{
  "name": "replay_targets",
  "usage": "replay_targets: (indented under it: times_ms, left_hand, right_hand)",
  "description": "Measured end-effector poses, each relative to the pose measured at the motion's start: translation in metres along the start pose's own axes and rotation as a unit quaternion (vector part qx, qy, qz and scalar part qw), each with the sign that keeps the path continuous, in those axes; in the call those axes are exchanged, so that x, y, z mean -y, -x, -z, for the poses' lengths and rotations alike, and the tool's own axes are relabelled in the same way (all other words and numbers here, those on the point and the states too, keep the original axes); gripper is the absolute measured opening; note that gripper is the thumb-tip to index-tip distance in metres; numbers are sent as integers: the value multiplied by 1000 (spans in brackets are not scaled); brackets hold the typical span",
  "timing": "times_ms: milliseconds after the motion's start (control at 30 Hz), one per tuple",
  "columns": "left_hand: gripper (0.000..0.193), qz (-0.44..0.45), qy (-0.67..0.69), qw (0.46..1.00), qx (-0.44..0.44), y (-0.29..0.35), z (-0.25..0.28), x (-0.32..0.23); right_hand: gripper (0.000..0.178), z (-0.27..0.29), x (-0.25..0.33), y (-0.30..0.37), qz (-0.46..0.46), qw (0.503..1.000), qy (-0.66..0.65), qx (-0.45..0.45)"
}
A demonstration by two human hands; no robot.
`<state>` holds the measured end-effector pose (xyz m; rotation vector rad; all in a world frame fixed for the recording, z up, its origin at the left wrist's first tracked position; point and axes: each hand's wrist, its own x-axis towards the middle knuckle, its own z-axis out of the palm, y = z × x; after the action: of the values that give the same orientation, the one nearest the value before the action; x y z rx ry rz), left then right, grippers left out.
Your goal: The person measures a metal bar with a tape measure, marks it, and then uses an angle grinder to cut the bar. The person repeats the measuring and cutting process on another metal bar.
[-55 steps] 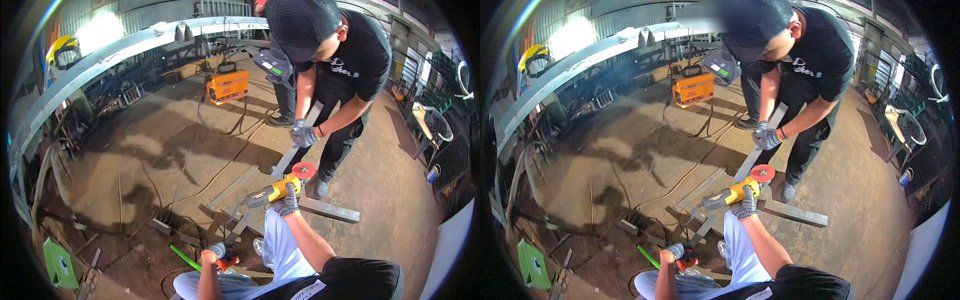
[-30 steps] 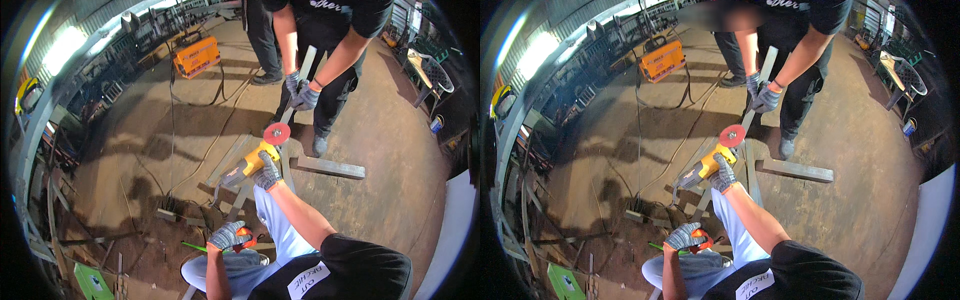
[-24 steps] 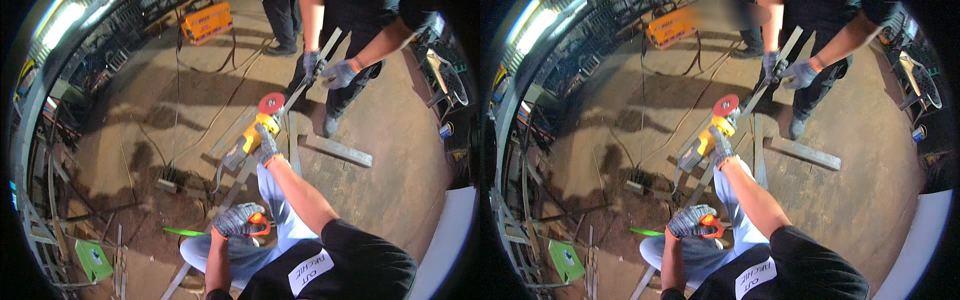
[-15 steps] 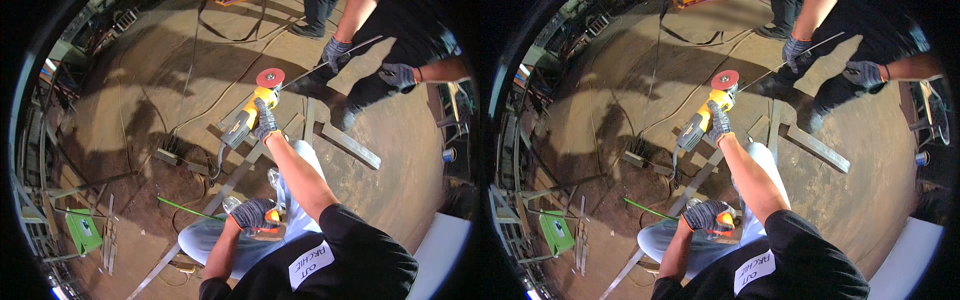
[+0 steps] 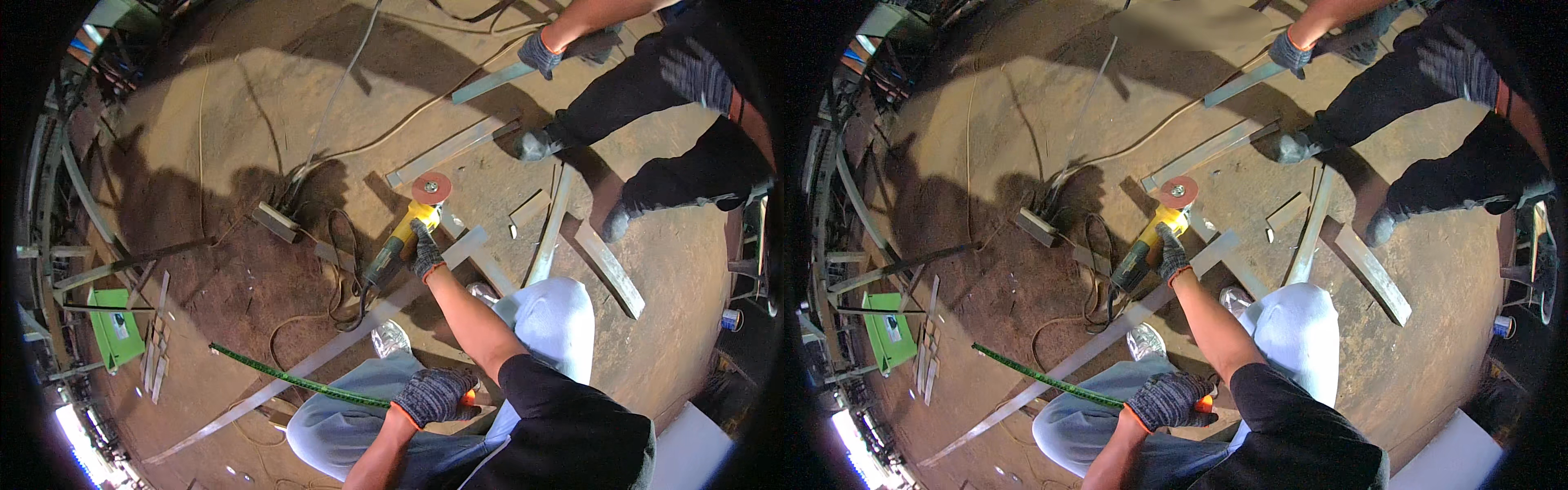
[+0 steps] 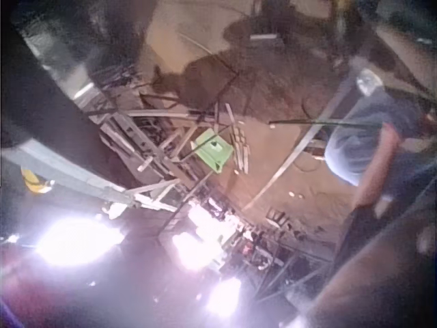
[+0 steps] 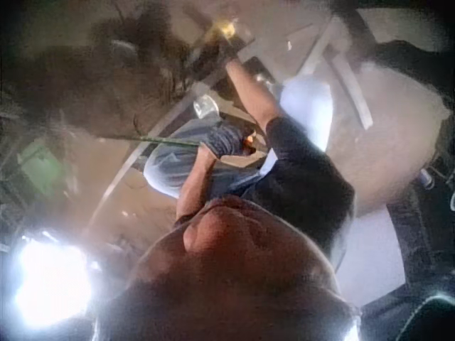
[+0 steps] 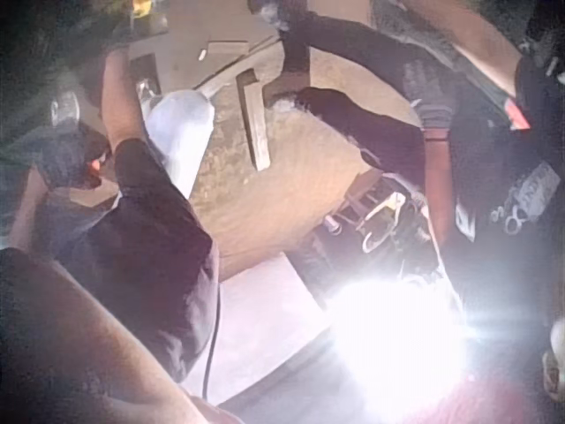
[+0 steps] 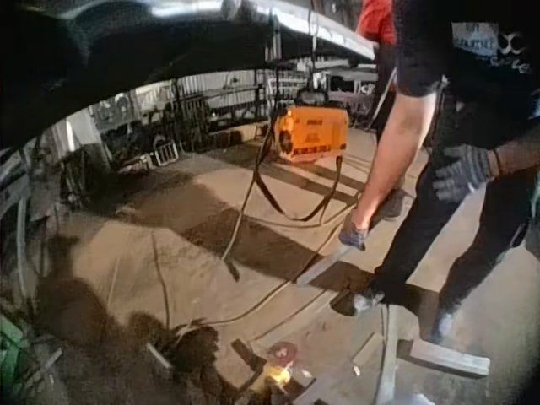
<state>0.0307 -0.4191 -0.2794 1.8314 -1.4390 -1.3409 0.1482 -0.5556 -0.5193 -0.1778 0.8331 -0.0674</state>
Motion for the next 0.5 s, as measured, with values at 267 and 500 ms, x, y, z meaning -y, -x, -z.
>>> replay_targets:
  times_ms: [267, 500]
  left_hand:
    - [48, 50, 19, 998, 47, -3, -18, 28]
    - [44, 79, 9, 995, 67, -2, -12, 21]
  right_hand:
    - [30, 44, -18, -12, 16, 996, 52, 76]
    - [27, 39, -7, 37, -11, 992, 14, 127]
